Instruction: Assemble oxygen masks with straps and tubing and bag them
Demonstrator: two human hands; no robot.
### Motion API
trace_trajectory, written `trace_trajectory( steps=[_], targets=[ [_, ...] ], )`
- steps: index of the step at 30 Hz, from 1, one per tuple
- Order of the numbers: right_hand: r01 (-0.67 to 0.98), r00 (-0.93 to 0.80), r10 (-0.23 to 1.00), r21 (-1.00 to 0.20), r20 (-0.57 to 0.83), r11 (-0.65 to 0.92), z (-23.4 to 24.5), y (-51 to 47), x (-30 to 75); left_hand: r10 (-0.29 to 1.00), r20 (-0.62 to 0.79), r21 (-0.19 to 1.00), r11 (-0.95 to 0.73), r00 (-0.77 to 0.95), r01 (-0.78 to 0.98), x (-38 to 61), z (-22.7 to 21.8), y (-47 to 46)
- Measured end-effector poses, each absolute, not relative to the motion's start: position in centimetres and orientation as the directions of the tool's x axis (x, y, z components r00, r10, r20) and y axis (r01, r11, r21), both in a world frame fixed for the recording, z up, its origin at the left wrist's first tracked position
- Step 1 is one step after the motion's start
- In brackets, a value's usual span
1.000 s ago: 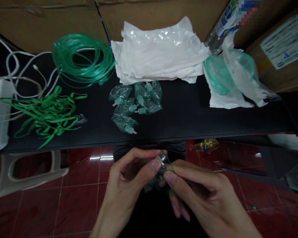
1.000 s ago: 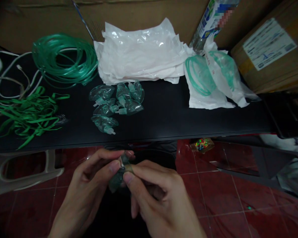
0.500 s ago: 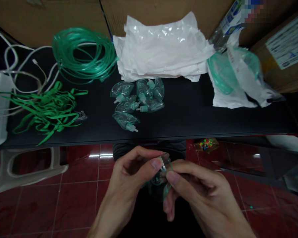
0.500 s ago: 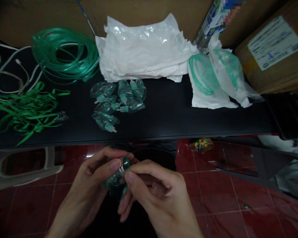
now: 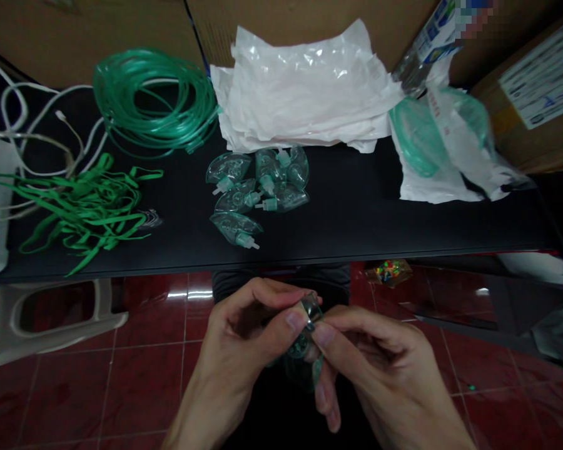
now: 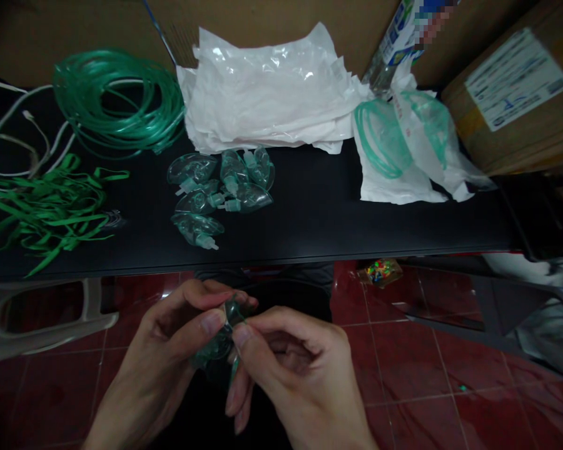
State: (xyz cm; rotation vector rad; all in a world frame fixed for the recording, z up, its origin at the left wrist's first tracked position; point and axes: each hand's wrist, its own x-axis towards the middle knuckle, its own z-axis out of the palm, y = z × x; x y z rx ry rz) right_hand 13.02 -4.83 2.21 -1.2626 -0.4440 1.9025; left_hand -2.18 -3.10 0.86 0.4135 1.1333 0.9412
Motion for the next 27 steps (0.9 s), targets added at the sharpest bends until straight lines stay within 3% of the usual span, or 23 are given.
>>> trace_trajectory(
  steps=[14,27],
  targets=[
    [-0.412,-0.197,0.757,-0.649,-0.623,-0.640,2.0,-4.8,12.6,0.835,-0.548,0.784,0.490,-0.055,-0.382,-1.1,1.6,-2.9],
    [-0.424,-0.198,0.784,-0.670,-0.588,-0.609,1.8,-4.9,12.5,0.841,-0.536,0.805,0.482,-0.077,-0.346,-1.2,1.7,-2.8]
  ],
)
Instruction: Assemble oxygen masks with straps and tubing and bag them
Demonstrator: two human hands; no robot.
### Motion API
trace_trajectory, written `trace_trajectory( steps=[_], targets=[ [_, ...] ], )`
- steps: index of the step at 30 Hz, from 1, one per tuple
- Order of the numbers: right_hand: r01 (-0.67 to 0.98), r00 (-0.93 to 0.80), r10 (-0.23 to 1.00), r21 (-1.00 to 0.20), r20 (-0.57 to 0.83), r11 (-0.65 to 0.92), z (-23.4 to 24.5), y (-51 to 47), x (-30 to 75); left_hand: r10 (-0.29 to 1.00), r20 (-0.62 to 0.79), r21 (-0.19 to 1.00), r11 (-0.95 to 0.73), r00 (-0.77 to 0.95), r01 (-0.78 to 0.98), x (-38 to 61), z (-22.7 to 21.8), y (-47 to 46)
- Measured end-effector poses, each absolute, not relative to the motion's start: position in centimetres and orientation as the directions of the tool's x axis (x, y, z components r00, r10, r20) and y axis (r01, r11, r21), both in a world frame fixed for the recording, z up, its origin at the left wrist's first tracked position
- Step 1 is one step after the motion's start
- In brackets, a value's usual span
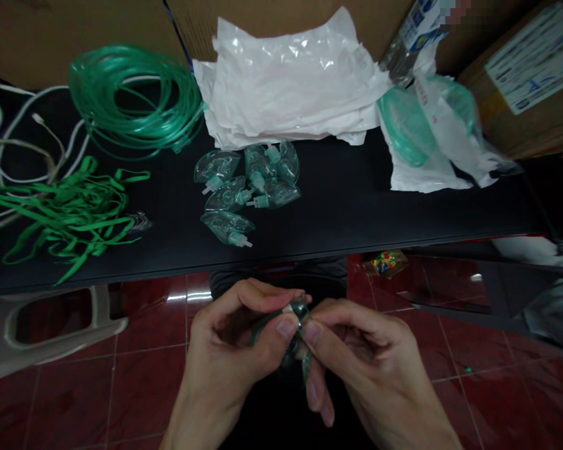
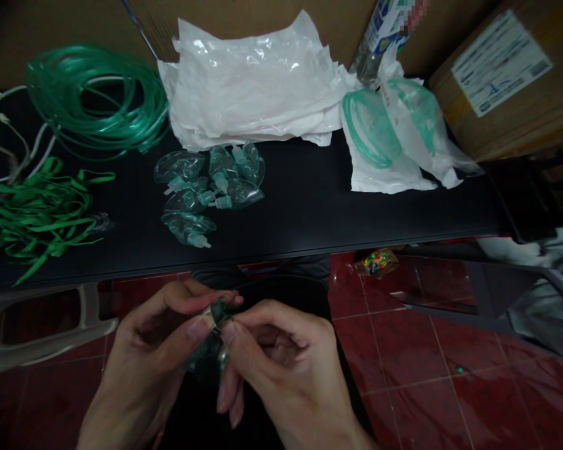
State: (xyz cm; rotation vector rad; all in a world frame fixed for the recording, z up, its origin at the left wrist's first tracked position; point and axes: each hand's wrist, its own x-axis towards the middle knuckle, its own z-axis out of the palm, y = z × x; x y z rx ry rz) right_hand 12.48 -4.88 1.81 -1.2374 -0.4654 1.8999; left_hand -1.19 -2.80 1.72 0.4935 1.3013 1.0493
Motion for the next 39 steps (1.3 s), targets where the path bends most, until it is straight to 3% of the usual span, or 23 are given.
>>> trace_trajectory(
  steps=[10,19,27,32,36,39],
  targets=[
    [-0.408,-0.190,0.779,-0.674,-0.598,-0.616,2.2,-5.0,12.7,0.826,-0.556,0.803,0.504,-0.092,-0.319,-1.6,1.4,-2.8],
    [-0.368,-0.168,0.784,-0.699,-0.598,-0.613,2.4,-4.8,13.1,0.759,-0.632,0.677,0.639,0.155,-0.366,-2.9,0.6,-3.0],
    [-0.297,-0.173,0.782,-0.725,-0.598,-0.621,2.3,-4.8,13.4,0.771,-0.630,0.727,0.626,0.087,-0.282,-3.0,1.2,-3.1],
    [-0.358,-0.242,0.782,-0.696,-0.575,-0.623,2.0,-4.9,13.1,0.880,-0.473,0.873,0.463,-0.036,-0.150,-2.9,1.5,-3.1],
    [-0.388,-0.283,0.777,-0.674,-0.562,-0.629,1.7,-4.8,13.1,0.971,-0.236,0.971,0.234,0.029,0.048,-3.4,1.5,-2.9],
    [-0.410,-0.295,0.770,-0.654,-0.565,-0.636,1.7,-4.8,13.1,0.986,-0.166,0.977,0.161,0.029,0.142,-3.9,1.4,-3.0]
  ],
)
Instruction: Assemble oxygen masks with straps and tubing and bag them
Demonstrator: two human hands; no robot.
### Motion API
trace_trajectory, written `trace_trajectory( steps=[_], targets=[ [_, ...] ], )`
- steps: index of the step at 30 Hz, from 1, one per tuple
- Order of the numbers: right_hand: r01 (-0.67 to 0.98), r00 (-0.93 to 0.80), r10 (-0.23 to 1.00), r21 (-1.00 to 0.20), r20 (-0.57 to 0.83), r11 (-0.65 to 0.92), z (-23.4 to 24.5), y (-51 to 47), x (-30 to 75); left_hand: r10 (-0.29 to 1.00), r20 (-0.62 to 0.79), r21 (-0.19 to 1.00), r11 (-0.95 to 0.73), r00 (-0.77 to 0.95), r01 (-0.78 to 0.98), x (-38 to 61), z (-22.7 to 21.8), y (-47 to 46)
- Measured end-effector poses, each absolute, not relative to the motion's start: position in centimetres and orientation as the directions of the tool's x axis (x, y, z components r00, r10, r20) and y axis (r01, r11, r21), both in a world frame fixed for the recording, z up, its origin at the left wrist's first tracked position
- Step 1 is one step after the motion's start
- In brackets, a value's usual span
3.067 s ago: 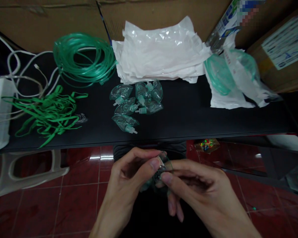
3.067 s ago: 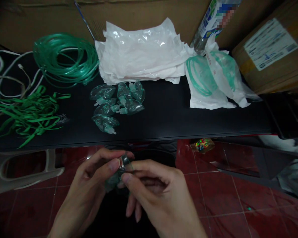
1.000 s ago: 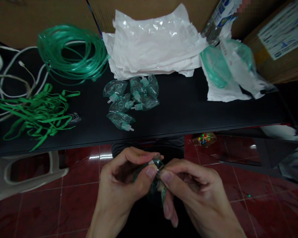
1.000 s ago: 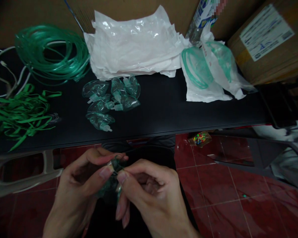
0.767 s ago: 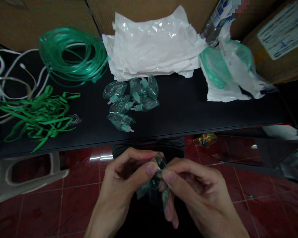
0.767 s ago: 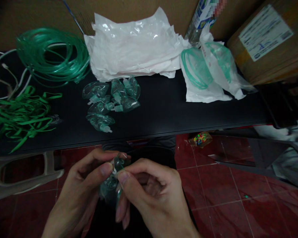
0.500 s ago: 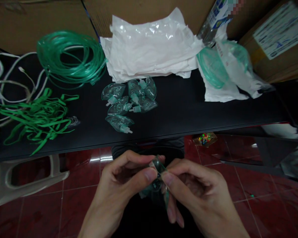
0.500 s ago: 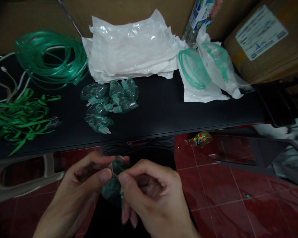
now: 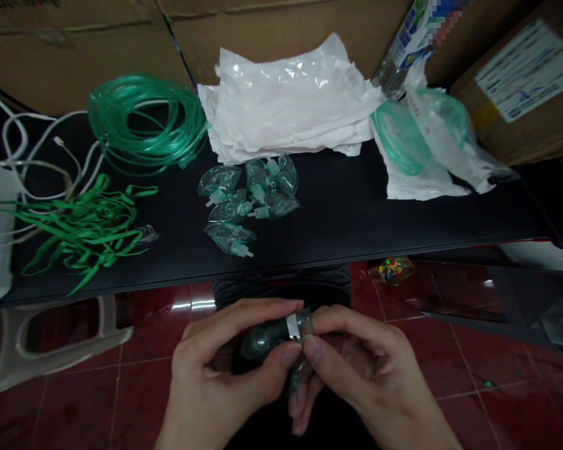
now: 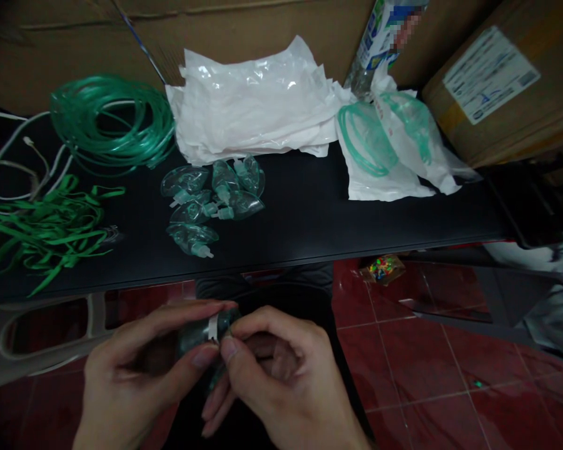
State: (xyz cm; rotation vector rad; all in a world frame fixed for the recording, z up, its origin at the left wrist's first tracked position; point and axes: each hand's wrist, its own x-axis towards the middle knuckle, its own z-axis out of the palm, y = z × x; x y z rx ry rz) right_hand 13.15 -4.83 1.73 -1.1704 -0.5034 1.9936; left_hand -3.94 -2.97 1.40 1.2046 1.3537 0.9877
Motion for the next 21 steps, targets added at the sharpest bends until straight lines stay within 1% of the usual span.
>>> trace_trajectory(
  steps=[6,8,11,13,18,21],
  targets=[
    [-0.429,-0.307,0.745,-0.613,-0.593,-0.664,2.1,-4.7,13.0,0.994,-0.053,0.976,0.033,0.091,0.216,-4.3,1.4,-3.3],
    [-0.415,-0.310,0.737,-0.612,-0.601,-0.673,2.1,-4.6,13.0,0.997,-0.059,0.978,0.048,0.049,0.201,-4.0,1.4,-3.5],
    [-0.385,-0.313,0.728,-0.619,-0.610,-0.684,2.2,-4.4,13.1,0.992,-0.098,0.984,0.108,-0.074,0.144,-3.3,1.4,-3.7],
    [-0.364,-0.312,0.730,-0.634,-0.608,-0.683,2.3,-4.4,13.1,0.986,-0.111,0.985,0.126,-0.123,0.121,-3.0,1.3,-3.8],
    [-0.334,-0.286,0.771,-0.695,-0.569,-0.637,2.3,-4.6,13.1,0.992,-0.079,0.981,0.094,-0.094,0.170,-3.3,1.1,-3.6],
    [-0.334,-0.287,0.795,-0.722,-0.535,-0.606,2.2,-4.7,13.0,0.989,-0.059,0.984,0.080,-0.132,0.162,-3.1,1.2,-3.7]
  ],
)
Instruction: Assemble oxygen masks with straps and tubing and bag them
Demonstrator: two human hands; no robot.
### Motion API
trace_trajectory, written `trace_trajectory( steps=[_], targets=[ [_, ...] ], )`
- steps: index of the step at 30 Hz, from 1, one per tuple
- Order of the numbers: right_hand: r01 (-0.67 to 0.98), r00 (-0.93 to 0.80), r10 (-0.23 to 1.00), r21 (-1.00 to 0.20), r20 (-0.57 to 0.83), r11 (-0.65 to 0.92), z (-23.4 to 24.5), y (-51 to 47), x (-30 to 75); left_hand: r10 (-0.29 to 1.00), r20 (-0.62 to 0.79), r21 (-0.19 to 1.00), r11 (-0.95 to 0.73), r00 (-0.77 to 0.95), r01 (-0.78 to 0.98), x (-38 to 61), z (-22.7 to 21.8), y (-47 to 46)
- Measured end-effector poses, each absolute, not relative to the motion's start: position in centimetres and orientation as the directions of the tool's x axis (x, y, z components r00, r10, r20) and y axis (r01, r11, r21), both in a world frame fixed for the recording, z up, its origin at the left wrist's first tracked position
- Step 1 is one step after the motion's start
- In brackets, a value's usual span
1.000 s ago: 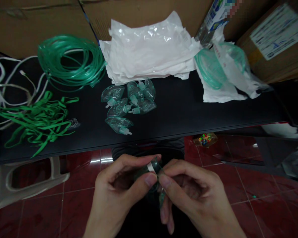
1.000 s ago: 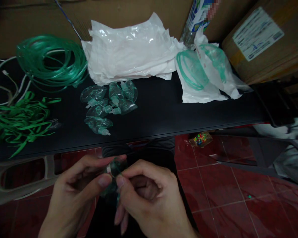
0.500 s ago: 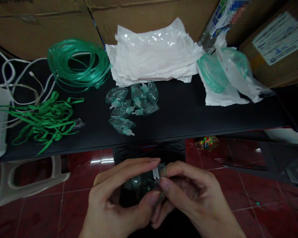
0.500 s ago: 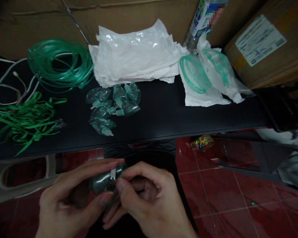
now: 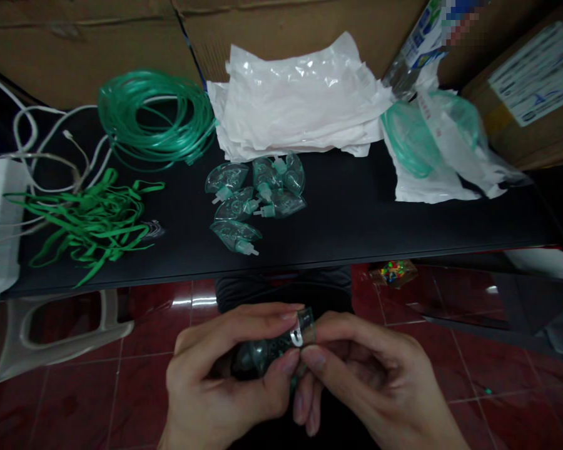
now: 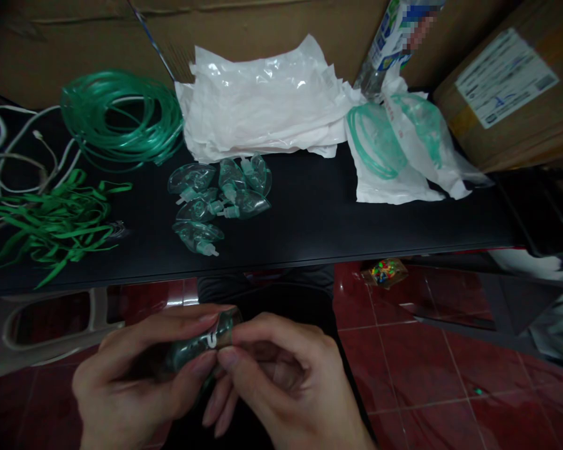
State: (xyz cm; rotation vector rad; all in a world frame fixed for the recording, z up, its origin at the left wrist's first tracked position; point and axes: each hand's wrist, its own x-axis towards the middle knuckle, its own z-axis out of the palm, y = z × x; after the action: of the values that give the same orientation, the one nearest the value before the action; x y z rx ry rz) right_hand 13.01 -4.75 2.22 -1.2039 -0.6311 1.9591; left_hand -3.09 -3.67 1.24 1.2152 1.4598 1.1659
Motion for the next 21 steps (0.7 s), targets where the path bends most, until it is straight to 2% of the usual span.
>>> trace_trajectory(
  steps=[5,11,13,17,21],
  targets=[
    [-0.368,-0.254,0.815,-0.727,-0.521,-0.580,2.1,-5.0,12.9,0.991,0.007,0.984,0.017,-0.137,0.175,-2.4,1.7,-3.8],
    [-0.364,-0.269,0.798,-0.710,-0.539,-0.603,1.9,-5.3,13.1,0.997,0.004,0.981,0.012,-0.081,0.194,-2.6,2.1,-3.6],
    [-0.371,-0.272,0.793,-0.701,-0.545,-0.609,1.8,-5.4,13.1,0.995,0.086,0.973,-0.072,-0.054,0.221,-2.8,1.8,-3.4],
    [-0.380,-0.298,0.781,-0.682,-0.549,-0.625,1.9,-5.5,13.2,0.934,0.344,0.897,-0.358,0.098,0.261,-3.3,1.1,-2.8],
    [-0.382,-0.304,0.778,-0.678,-0.550,-0.628,1.9,-5.4,13.2,0.925,0.354,0.883,-0.379,0.140,0.276,-3.7,0.8,-2.7]
  ],
)
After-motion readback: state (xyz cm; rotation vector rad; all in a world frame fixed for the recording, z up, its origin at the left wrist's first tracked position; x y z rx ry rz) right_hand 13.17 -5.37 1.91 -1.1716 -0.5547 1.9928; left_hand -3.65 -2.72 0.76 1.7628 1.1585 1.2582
